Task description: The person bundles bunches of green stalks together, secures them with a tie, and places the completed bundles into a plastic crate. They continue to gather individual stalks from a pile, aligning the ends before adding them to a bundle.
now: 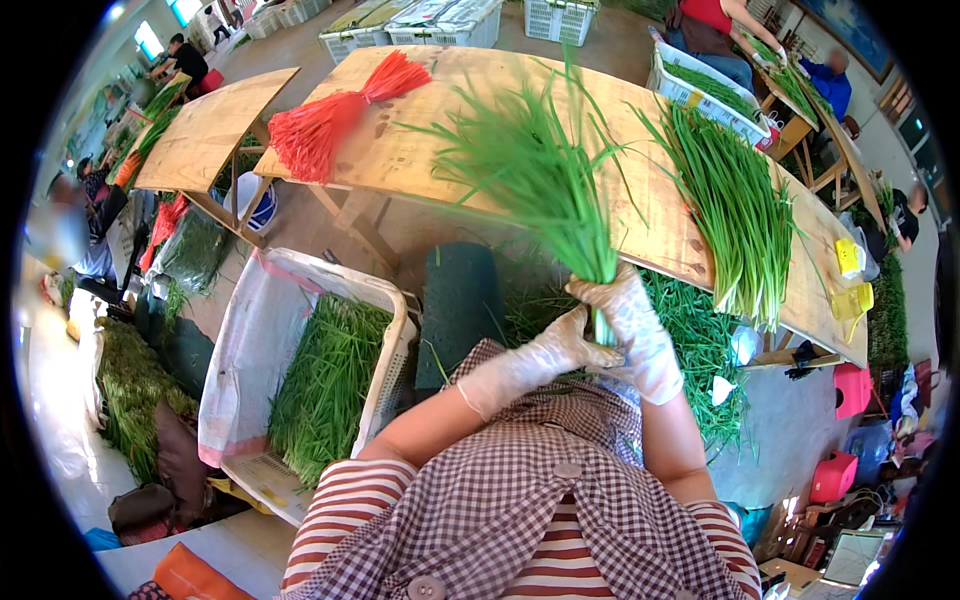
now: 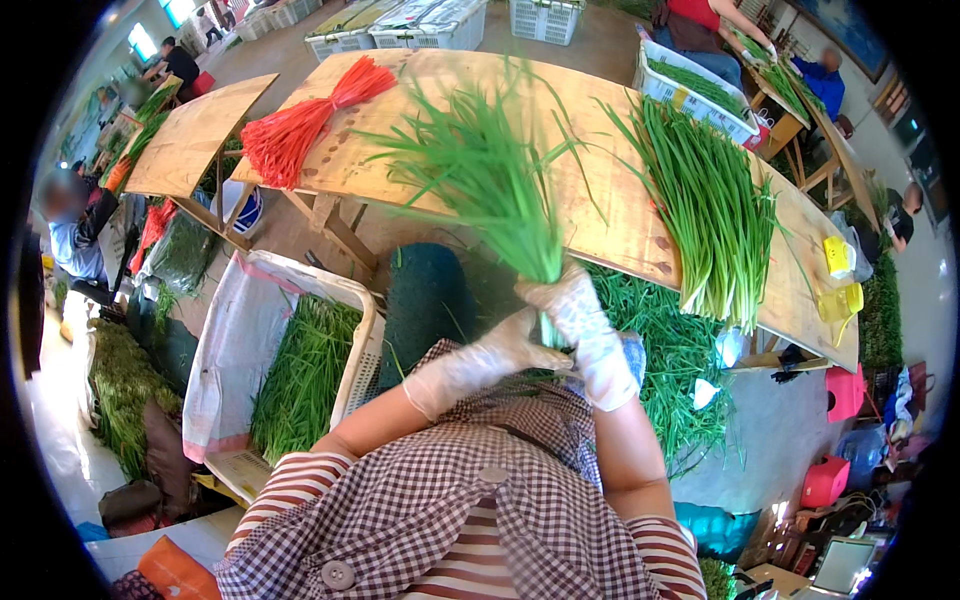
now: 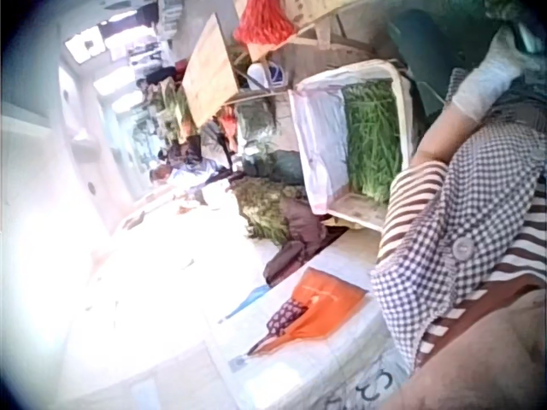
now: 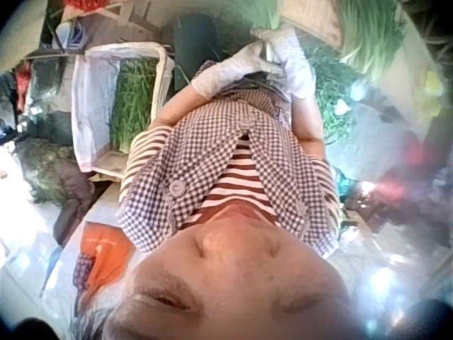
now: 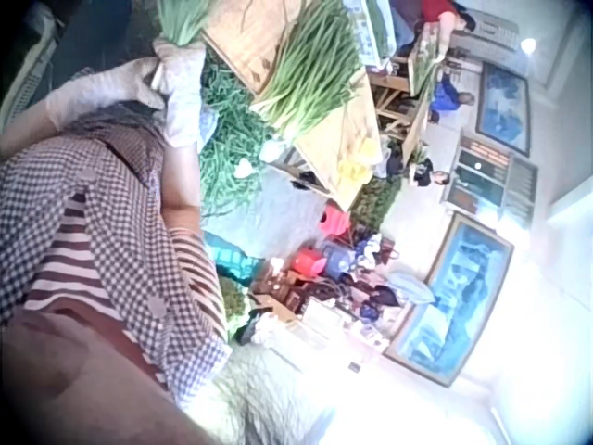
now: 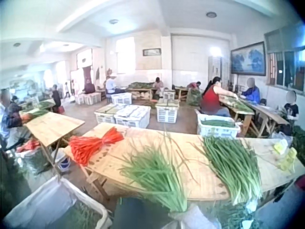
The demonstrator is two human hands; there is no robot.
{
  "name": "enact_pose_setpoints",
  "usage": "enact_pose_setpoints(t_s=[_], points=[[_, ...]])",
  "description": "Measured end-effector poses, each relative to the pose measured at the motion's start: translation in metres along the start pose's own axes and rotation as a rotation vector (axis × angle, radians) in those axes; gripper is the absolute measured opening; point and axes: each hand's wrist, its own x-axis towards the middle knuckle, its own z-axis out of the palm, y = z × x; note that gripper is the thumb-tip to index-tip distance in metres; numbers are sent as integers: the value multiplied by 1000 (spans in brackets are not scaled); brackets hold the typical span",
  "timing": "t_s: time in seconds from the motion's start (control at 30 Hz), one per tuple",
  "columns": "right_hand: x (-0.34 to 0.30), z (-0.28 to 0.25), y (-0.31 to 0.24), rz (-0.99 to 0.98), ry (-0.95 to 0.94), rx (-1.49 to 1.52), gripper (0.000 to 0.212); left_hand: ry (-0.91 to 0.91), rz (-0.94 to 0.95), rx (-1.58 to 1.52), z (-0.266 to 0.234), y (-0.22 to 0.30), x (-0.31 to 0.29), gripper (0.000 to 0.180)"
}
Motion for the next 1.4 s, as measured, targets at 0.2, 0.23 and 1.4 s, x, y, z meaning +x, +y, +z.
enact_pose_setpoints(t_s=[0.2,0.23,1.4], points=[[-67,-13,15,-319,-250,-1435,31,245,-63,-1148,-81,-1,7,50],[-79,-30,15,-224,-380,-1573,32,386,129,-972,-106,-26,2,51],[-23,-253,-49,122,843,-1017,79,366,317,1375,-58,55,137,50]])
